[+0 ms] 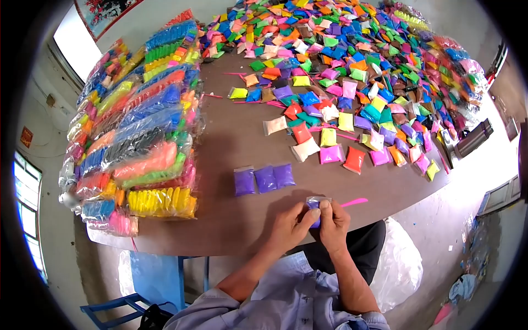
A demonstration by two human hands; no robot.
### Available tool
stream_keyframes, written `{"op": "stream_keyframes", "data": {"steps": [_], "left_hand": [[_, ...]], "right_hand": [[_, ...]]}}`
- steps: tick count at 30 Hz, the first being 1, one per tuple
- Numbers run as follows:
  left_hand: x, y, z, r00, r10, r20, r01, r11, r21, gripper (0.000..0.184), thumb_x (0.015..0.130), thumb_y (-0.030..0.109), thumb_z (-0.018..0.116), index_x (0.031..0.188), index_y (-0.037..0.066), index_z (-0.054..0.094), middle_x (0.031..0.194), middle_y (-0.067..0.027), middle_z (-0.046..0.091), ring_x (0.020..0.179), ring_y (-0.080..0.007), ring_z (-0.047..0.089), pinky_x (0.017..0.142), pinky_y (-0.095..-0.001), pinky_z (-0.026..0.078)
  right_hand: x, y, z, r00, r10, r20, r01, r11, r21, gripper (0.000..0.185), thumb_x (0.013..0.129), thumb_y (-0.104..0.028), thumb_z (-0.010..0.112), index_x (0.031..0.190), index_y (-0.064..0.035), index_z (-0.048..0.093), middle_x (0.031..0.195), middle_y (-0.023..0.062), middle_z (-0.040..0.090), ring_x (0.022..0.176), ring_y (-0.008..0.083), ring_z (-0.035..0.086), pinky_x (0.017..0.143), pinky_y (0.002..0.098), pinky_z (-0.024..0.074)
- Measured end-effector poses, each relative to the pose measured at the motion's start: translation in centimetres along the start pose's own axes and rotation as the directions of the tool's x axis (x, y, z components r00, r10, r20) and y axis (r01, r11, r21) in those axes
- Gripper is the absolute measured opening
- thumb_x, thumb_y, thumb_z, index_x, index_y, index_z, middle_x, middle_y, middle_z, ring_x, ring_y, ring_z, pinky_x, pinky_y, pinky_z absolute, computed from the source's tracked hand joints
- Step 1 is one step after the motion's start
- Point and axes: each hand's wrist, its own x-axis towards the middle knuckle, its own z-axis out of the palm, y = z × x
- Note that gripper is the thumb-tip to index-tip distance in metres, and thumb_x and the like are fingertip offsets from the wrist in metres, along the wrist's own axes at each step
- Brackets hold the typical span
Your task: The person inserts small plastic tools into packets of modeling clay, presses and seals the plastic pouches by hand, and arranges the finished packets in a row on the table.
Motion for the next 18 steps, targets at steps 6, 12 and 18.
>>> {"op": "stream_keyframes", "data": {"steps": [6, 12, 18], "left_hand": [[2.3, -0.7, -0.1, 0.999, 0.052, -0.017, -0.05, 0.992, 0.114, 0.027, 0.105, 0.024, 0.067, 0.093, 0.0, 0.067, 0.075, -0.0159, 0.066, 0.061, -0.0262, 0.06, 0.06, -0.0396, 0.049], [4.5, -1.4, 0.3, 0.95, 0.308, 0.057, -0.312, 0.921, 0.231, 0.027, 0.104, 0.025, 0.07, 0.095, -0.001, 0.07, 0.073, -0.0131, 0.065, 0.065, -0.016, 0.06, 0.061, -0.0344, 0.049], [5.5, -1.7, 0.1, 0.933, 0.103, 0.345, -0.198, 0.947, 0.253, 0.034, 0.102, 0.031, 0.071, 0.092, -0.002, 0.069, 0.078, -0.0202, 0.067, 0.066, -0.0308, 0.064, 0.064, -0.0405, 0.052]], "right_hand": [[0.1, 0.2, 0.6, 0.995, -0.067, -0.068, 0.063, 0.996, -0.062, 0.032, 0.113, -0.021, 0.058, 0.087, -0.0011, 0.06, 0.077, -0.0047, 0.052, 0.074, 0.0053, 0.044, 0.062, 0.0278, 0.0393], [0.3, -0.2, 0.8, 0.989, 0.015, -0.148, -0.002, 0.996, 0.09, 0.032, 0.115, -0.021, 0.052, 0.098, 0.0005, 0.068, 0.084, -0.0049, 0.058, 0.078, 0.0048, 0.049, 0.067, 0.0258, 0.0422], [0.5, 0.9, 1.4, 0.954, -0.024, -0.298, 0.044, 0.997, 0.063, 0.032, 0.116, -0.021, 0.051, 0.101, 0.0007, 0.069, 0.086, -0.0044, 0.059, 0.08, 0.0045, 0.05, 0.068, 0.0252, 0.0422]]}}
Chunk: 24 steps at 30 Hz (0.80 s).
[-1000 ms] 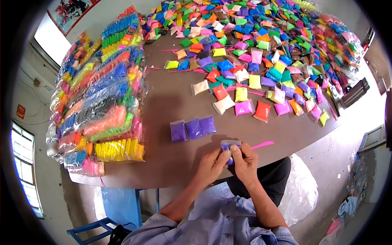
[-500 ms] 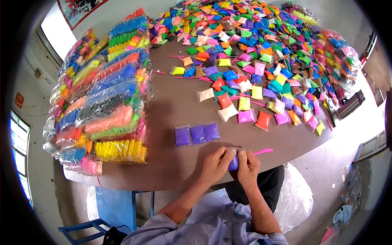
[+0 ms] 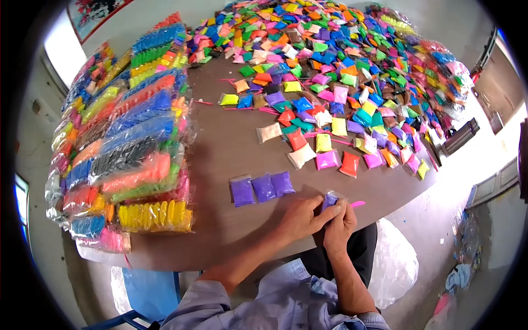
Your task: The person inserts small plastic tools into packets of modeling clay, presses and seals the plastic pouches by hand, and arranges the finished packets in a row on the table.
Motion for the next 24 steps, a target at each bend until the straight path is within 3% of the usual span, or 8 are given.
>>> {"op": "stream_keyframes", "data": {"steps": [4, 6, 9, 13, 15, 21, 22, 24], "left_hand": [[-0.2, -0.4, 0.0, 0.99, 0.11, -0.089, -0.117, 0.99, -0.077, 0.033, 0.103, 0.029, 0.068, 0.091, -0.002, 0.068, 0.078, -0.021, 0.068, 0.068, -0.0359, 0.067, 0.063, -0.0432, 0.052], [-0.4, -1.1, -0.2, 0.979, 0.169, -0.113, -0.165, 0.985, 0.043, 0.029, 0.104, 0.024, 0.065, 0.091, -0.001, 0.068, 0.081, -0.0216, 0.069, 0.072, -0.0388, 0.069, 0.062, -0.0441, 0.051], [-0.8, -1.0, 0.2, 0.987, 0.117, -0.111, -0.132, 0.982, -0.135, 0.025, 0.104, 0.022, 0.064, 0.093, -0.001, 0.068, 0.08, -0.0205, 0.069, 0.07, -0.0372, 0.068, 0.062, -0.0431, 0.051], [-0.3, -1.1, -0.7, 0.995, 0.101, 0.013, -0.1, 0.993, -0.066, 0.023, 0.104, 0.022, 0.064, 0.097, 0.0, 0.068, 0.079, -0.0193, 0.068, 0.067, -0.0341, 0.066, 0.061, -0.0408, 0.051], [-0.2, -1.6, -0.2, 0.993, 0.111, -0.038, -0.114, 0.989, -0.09, 0.03, 0.105, 0.028, 0.065, 0.092, 0.002, 0.07, 0.074, -0.02, 0.065, 0.063, -0.0393, 0.063, 0.06, -0.0451, 0.05], [0.0, -0.3, -0.4, 0.996, -0.036, -0.085, 0.012, 0.964, -0.266, 0.025, 0.102, 0.022, 0.068, 0.089, 0.001, 0.068, 0.082, -0.0193, 0.066, 0.071, -0.0356, 0.064, 0.064, -0.0415, 0.05], [0.2, -0.4, -0.4, 0.997, -0.027, -0.078, 0.005, 0.964, -0.266, 0.025, 0.102, 0.022, 0.068, 0.089, 0.001, 0.068, 0.082, -0.0193, 0.066, 0.071, -0.0356, 0.064, 0.064, -0.0415, 0.05], [0.7, -0.8, -0.6, 0.983, 0.131, -0.131, -0.136, 0.99, -0.034, 0.024, 0.102, 0.021, 0.068, 0.089, 0.002, 0.068, 0.081, -0.0192, 0.067, 0.07, -0.0351, 0.065, 0.065, -0.0418, 0.051]], "right_hand": [[-0.2, 0.3, 0.2, 1.0, -0.001, -0.021, 0.001, 1.0, -0.027, 0.036, 0.117, -0.023, 0.048, 0.093, -0.0013, 0.063, 0.083, -0.0053, 0.054, 0.078, 0.0044, 0.046, 0.066, 0.026, 0.0402], [-0.2, 0.1, 0.2, 0.999, -0.012, 0.03, 0.013, 0.998, -0.063, 0.037, 0.117, -0.024, 0.048, 0.094, -0.0003, 0.064, 0.083, -0.005, 0.055, 0.077, 0.0044, 0.046, 0.065, 0.026, 0.0402], [-0.2, -0.5, 0.3, 0.999, 0.012, 0.035, -0.01, 0.998, -0.069, 0.035, 0.116, -0.023, 0.05, 0.098, 0.0007, 0.066, 0.084, -0.0042, 0.057, 0.077, 0.0046, 0.047, 0.066, 0.0259, 0.0412], [-0.2, -0.2, -0.3, 0.999, 0.01, 0.052, -0.005, 0.996, -0.087, 0.029, 0.114, -0.021, 0.054, 0.104, 0.0021, 0.07, 0.087, -0.0029, 0.06, 0.08, 0.005, 0.05, 0.068, 0.0262, 0.0427], [-0.2, -1.0, -0.1, 0.999, 0.02, 0.047, -0.016, 0.997, -0.072, 0.028, 0.114, -0.02, 0.055, 0.105, 0.0022, 0.07, 0.087, -0.0023, 0.061, 0.08, 0.0053, 0.051, 0.069, 0.0262, 0.0435], [-0.5, -0.3, -0.3, 0.995, 0.061, 0.083, -0.056, 0.997, -0.055, 0.026, 0.113, -0.018, 0.055, 0.112, 0.0016, 0.073, 0.093, -0.0001, 0.065, 0.084, 0.0065, 0.056, 0.075, 0.0263, 0.0473], [-0.3, -0.5, -0.1, 0.993, 0.088, 0.079, -0.087, 0.996, -0.025, 0.027, 0.113, -0.018, 0.055, 0.114, 0.0014, 0.073, 0.093, 0.0003, 0.066, 0.085, 0.0068, 0.057, 0.075, 0.0264, 0.048], [0.0, -1.5, 0.6, 0.994, 0.079, 0.072, -0.078, 0.997, -0.011, 0.027, 0.113, -0.017, 0.054, 0.116, 0.0013, 0.073, 0.093, 0.0003, 0.066, 0.085, 0.0068, 0.057, 0.075, 0.0268, 0.0482]]}}
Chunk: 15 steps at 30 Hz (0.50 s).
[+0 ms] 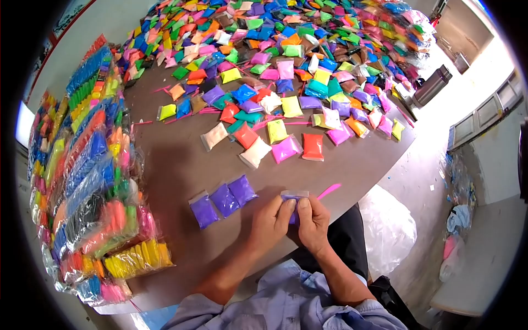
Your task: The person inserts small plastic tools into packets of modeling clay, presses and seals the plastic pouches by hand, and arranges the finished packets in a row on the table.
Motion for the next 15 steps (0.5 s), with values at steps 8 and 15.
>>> {"op": "stream_keyframes", "data": {"steps": [8, 15], "left_hand": [[-0.5, -0.5, -0.4, 0.993, -0.096, 0.067, 0.098, 0.995, -0.024, 0.024, 0.103, 0.021, 0.068, 0.089, 0.001, 0.068, 0.079, -0.017, 0.068, 0.069, -0.0337, 0.067, 0.063, -0.0401, 0.052], [-0.3, -0.3, 0.0, 0.996, -0.083, -0.014, 0.082, 0.994, -0.068, 0.024, 0.106, 0.02, 0.066, 0.093, 0.0, 0.069, 0.081, -0.018, 0.071, 0.068, -0.0305, 0.068, 0.064, -0.0405, 0.052]], "right_hand": [[-0.3, 0.3, -0.7, 0.999, -0.027, 0.021, 0.028, 0.998, -0.049, 0.025, 0.112, -0.015, 0.056, 0.119, 0.0007, 0.075, 0.091, 0.0021, 0.067, 0.082, 0.0089, 0.058, 0.074, 0.0297, 0.049], [-0.1, 1.1, -0.4, 0.997, -0.082, -0.004, 0.08, 0.984, -0.162, 0.019, 0.107, -0.013, 0.061, 0.104, 0.0026, 0.071, 0.084, 0.0062, 0.062, 0.08, 0.0125, 0.058, 0.072, 0.0313, 0.0481]]}}
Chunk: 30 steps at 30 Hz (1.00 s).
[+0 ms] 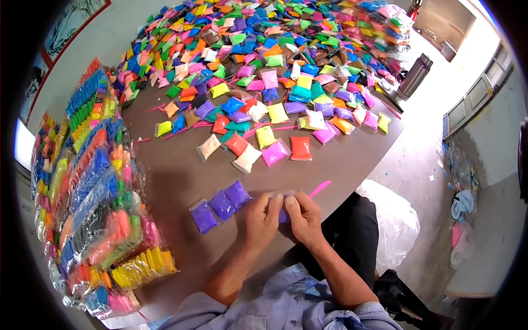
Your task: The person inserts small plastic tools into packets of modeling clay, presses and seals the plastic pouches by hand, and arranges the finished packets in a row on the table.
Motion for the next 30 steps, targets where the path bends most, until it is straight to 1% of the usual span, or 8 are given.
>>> {"op": "stream_keyframes", "data": {"steps": [4, 8, 10, 13, 15, 19, 22, 30], "left_hand": [[-0.1, 1.1, -0.2, 0.995, 0.088, -0.05, -0.086, 0.995, 0.048, 0.026, 0.105, 0.021, 0.066, 0.092, 0.0, 0.069, 0.08, -0.0184, 0.07, 0.068, -0.03, 0.068, 0.063, -0.0407, 0.051], [-0.2, 0.7, -0.4, 0.999, 0.021, 0.043, -0.025, 0.994, 0.105, 0.031, 0.106, 0.025, 0.065, 0.09, -0.001, 0.069, 0.077, -0.0189, 0.069, 0.067, -0.0308, 0.067, 0.062, -0.0413, 0.05], [-0.3, 0.7, -0.2, 0.998, 0.024, 0.057, -0.028, 0.998, 0.058, 0.032, 0.106, 0.026, 0.064, 0.089, -0.001, 0.068, 0.076, -0.019, 0.068, 0.066, -0.0315, 0.067, 0.061, -0.0417, 0.05], [-0.4, -0.3, 0.4, 0.998, 0.06, 0.015, -0.06, 0.998, 0.005, 0.033, 0.107, 0.027, 0.062, 0.089, 0.0, 0.069, 0.075, -0.0198, 0.068, 0.064, -0.0334, 0.065, 0.06, -0.0428, 0.049], [-0.5, -0.6, 0.2, 0.976, 0.214, -0.043, -0.202, 0.96, 0.195, 0.036, 0.11, 0.026, 0.06, 0.086, 0.0, 0.066, 0.068, -0.0157, 0.06, 0.06, -0.0221, 0.055, 0.058, -0.0402, 0.045], [-0.6, -0.1, -0.1, 0.983, 0.155, -0.101, -0.134, 0.974, 0.183, 0.036, 0.109, 0.025, 0.06, 0.085, 0.0, 0.066, 0.067, -0.017, 0.06, 0.058, -0.0251, 0.057, 0.058, -0.0406, 0.045], [-0.5, 0.9, -0.7, 0.999, 0.016, 0.034, -0.019, 0.997, 0.081, 0.031, 0.108, 0.024, 0.061, 0.089, 0.0, 0.067, 0.069, -0.0163, 0.063, 0.06, -0.0276, 0.061, 0.058, -0.0405, 0.046], [0.3, 0.6, -0.1, 0.977, 0.204, 0.057, -0.209, 0.972, 0.104, 0.018, 0.104, 0.014, 0.061, 0.099, -0.001, 0.069, 0.075, -0.0134, 0.064, 0.063, -0.0239, 0.062, 0.058, -0.0386, 0.047]], "right_hand": [[0.0, 0.2, 0.1, 0.999, -0.026, -0.029, 0.026, 1.0, 0.006, 0.021, 0.108, -0.015, 0.062, 0.1, 0.0033, 0.069, 0.083, 0.0051, 0.062, 0.079, 0.0112, 0.057, 0.072, 0.0315, 0.0479], [0.2, -0.1, 0.3, 0.999, -0.005, -0.042, 0.006, 1.0, 0.027, 0.023, 0.11, -0.017, 0.061, 0.104, 0.0036, 0.071, 0.086, 0.0037, 0.065, 0.082, 0.0097, 0.058, 0.074, 0.0306, 0.0493], [0.4, -0.3, 1.1, 0.99, -0.05, -0.135, 0.071, 0.986, 0.152, 0.028, 0.112, -0.02, 0.059, 0.105, 0.0032, 0.072, 0.086, -0.0048, 0.063, 0.082, 0.0042, 0.053, 0.071, 0.0244, 0.0462], [0.4, 0.3, 1.1, 0.995, 0.0, -0.098, 0.016, 0.988, 0.155, 0.026, 0.111, -0.019, 0.061, 0.114, 0.0037, 0.073, 0.093, 0.0031, 0.07, 0.087, 0.0095, 0.062, 0.078, 0.0292, 0.0518], [0.4, 0.2, 1.2, 0.997, 0.001, -0.072, 0.008, 0.992, 0.125, 0.027, 0.111, -0.02, 0.061, 0.114, 0.0036, 0.073, 0.092, 0.0022, 0.07, 0.086, 0.0091, 0.061, 0.077, 0.0291, 0.0517], [0.4, -0.4, 1.0, 1.0, 0.02, 0.017, -0.022, 0.992, 0.12, 0.027, 0.112, -0.021, 0.06, 0.114, 0.0033, 0.073, 0.09, -0.0003, 0.069, 0.085, 0.0073, 0.059, 0.076, 0.0282, 0.0513], [0.4, -0.4, 1.0, 1.0, 0.004, -0.031, 0.002, 0.984, 0.178, 0.028, 0.113, -0.021, 0.059, 0.112, 0.0028, 0.074, 0.089, -0.0017, 0.067, 0.084, 0.0063, 0.057, 0.075, 0.0275, 0.0511], [0.8, -1.8, 0.7, 0.995, 0.074, -0.069, -0.059, 0.979, 0.193, 0.029, 0.114, -0.022, 0.056, 0.116, 0.0022, 0.071, 0.09, -0.0018, 0.066, 0.083, 0.0061, 0.057, 0.073, 0.0269, 0.0506]]}}
